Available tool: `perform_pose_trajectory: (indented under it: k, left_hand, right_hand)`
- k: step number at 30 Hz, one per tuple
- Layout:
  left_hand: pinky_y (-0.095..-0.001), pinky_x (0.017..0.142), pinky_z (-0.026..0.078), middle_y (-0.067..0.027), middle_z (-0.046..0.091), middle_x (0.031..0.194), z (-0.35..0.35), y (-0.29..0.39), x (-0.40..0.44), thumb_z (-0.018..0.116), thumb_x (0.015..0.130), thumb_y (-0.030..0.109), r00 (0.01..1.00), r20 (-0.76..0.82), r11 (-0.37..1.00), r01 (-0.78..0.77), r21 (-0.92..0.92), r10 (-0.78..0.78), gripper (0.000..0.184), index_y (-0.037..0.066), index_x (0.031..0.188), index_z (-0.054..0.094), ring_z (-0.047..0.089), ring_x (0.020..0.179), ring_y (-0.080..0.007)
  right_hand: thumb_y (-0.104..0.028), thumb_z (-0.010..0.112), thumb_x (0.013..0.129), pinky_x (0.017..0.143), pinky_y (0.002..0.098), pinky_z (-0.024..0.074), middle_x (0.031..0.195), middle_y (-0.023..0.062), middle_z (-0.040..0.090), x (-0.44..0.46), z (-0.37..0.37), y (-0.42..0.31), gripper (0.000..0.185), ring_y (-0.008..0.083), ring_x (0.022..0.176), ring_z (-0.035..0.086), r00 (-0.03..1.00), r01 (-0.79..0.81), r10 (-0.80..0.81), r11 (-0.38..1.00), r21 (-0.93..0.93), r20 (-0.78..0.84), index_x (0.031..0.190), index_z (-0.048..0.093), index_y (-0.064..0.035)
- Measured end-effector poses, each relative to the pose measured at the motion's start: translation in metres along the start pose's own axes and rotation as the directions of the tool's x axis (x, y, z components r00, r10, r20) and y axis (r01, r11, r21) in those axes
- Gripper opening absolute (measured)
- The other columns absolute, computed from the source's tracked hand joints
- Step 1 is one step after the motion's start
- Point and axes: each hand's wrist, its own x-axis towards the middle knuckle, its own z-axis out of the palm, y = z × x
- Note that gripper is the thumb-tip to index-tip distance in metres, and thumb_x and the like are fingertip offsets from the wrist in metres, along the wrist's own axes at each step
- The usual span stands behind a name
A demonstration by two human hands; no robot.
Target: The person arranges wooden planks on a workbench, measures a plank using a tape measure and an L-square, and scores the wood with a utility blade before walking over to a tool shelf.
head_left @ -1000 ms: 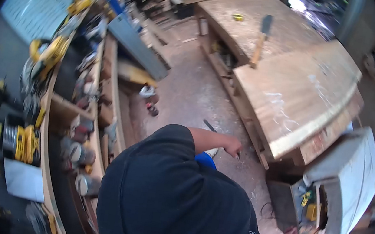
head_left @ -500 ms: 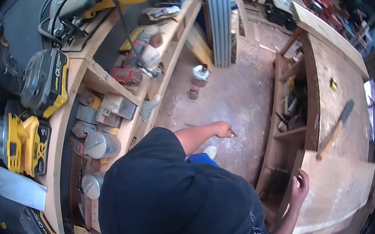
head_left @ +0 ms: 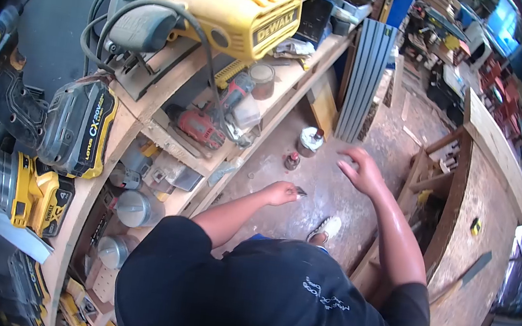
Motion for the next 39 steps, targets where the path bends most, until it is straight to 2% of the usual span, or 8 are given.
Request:
perform_pose_trajectory:
  k: [6,11,17,23,26,29,34,39]
  left_hand:
    - [-0.0334,0.07,0.048,-0.0116,0.065,0.08,-0.016,-0.027,-0.021,0.068,0.083,0.032,0.94,-0.309,0.982,0.101,-0.16,-0.147,0.027,0.005,0.087,0.067,0.062,0.076,-0.0204]
    - [-0.0322,0.067,0.048,-0.0086,0.063,0.073,-0.006,0.02,-0.043,0.068,0.083,0.027,0.731,-0.526,0.901,0.348,-0.26,-0.435,0.024,0.003,0.087,0.066,0.059,0.069,-0.0175]
    - [-0.027,0.061,0.043,-0.001,0.056,0.068,0.028,0.069,-0.058,0.068,0.085,0.022,0.484,-0.665,0.822,0.343,-0.455,-0.569,0.019,0.004,0.09,0.065,0.05,0.064,-0.0101]
    - [-0.0252,0.06,0.042,0.0005,0.054,0.067,0.064,0.086,-0.077,0.068,0.085,0.019,0.366,-0.69,0.78,0.33,-0.531,-0.625,0.016,0.004,0.09,0.065,0.048,0.064,-0.0082]
    - [-0.025,0.06,0.042,0.0007,0.053,0.067,0.063,0.088,-0.083,0.068,0.084,0.019,0.36,-0.697,0.783,0.347,-0.517,-0.62,0.016,0.004,0.09,0.065,0.048,0.064,-0.0081]
    - [-0.0248,0.06,0.042,0.0006,0.053,0.067,0.057,0.068,-0.083,0.068,0.084,0.019,0.381,-0.651,0.754,0.311,-0.579,-0.657,0.016,0.005,0.091,0.066,0.048,0.064,-0.0081]
    - [-0.0246,0.06,0.042,0.0009,0.053,0.067,0.02,0.04,-0.083,0.068,0.084,0.019,0.513,-0.645,0.824,0.327,-0.463,-0.566,0.016,0.005,0.089,0.065,0.048,0.064,-0.0078]
    - [-0.0245,0.061,0.042,0.0004,0.054,0.069,-0.013,0.028,-0.089,0.067,0.085,0.019,0.602,-0.627,0.865,0.267,-0.426,-0.494,0.016,0.004,0.09,0.064,0.049,0.065,-0.0084]
  right_hand:
    - [-0.019,0.061,0.085,0.088,0.039,0.0462,0.106,0.0198,0.062,0.19,0.008,0.027,0.029,0.035,0.102,0.058,0.984,0.177,-0.174,0.978,0.109,-0.031,0.108,0.063,-0.0023]
    - [-0.016,0.06,0.083,0.091,0.0417,0.0447,0.104,0.0216,0.062,0.323,0.017,0.053,0.03,0.0371,0.103,0.057,0.902,0.407,-0.387,0.91,0.078,-0.194,0.109,0.063,-0.0021]
    - [-0.033,0.053,0.088,0.089,0.0444,0.0464,0.107,0.0257,0.062,0.442,0.048,0.075,0.041,0.04,0.101,0.059,0.89,0.347,-0.287,0.93,-0.118,0.355,0.11,0.062,0.0007]
    - [-0.023,0.052,0.087,0.086,0.0442,0.0476,0.104,0.0242,0.063,0.457,0.058,0.077,0.028,0.0387,0.098,0.06,0.872,0.421,-0.359,0.897,-0.138,0.332,0.101,0.066,-0.0034]
    - [-0.016,0.051,0.086,0.084,0.0442,0.0483,0.101,0.0234,0.064,0.454,0.059,0.073,0.023,0.0379,0.096,0.061,0.871,0.411,-0.334,0.897,-0.161,0.361,0.098,0.065,-0.0036]
    - [-0.012,0.051,0.084,0.082,0.0445,0.049,0.098,0.0231,0.064,0.454,0.068,0.09,0.021,0.0378,0.093,0.062,0.864,0.503,-0.497,0.859,-0.093,0.081,0.096,0.065,-0.0025]
    - [-0.004,0.049,0.08,0.084,0.0432,0.05,0.102,0.0224,0.065,0.443,0.065,0.082,0.028,0.0357,0.094,0.063,0.97,0.22,-0.202,0.966,-0.136,0.133,0.102,0.067,-0.0049]
    - [-0.019,0.055,0.084,0.081,0.043,0.0496,0.094,0.0229,0.065,0.452,0.076,0.083,0.023,0.0383,0.09,0.063,0.97,0.235,-0.213,0.946,-0.222,0.12,0.094,0.068,-0.0025]
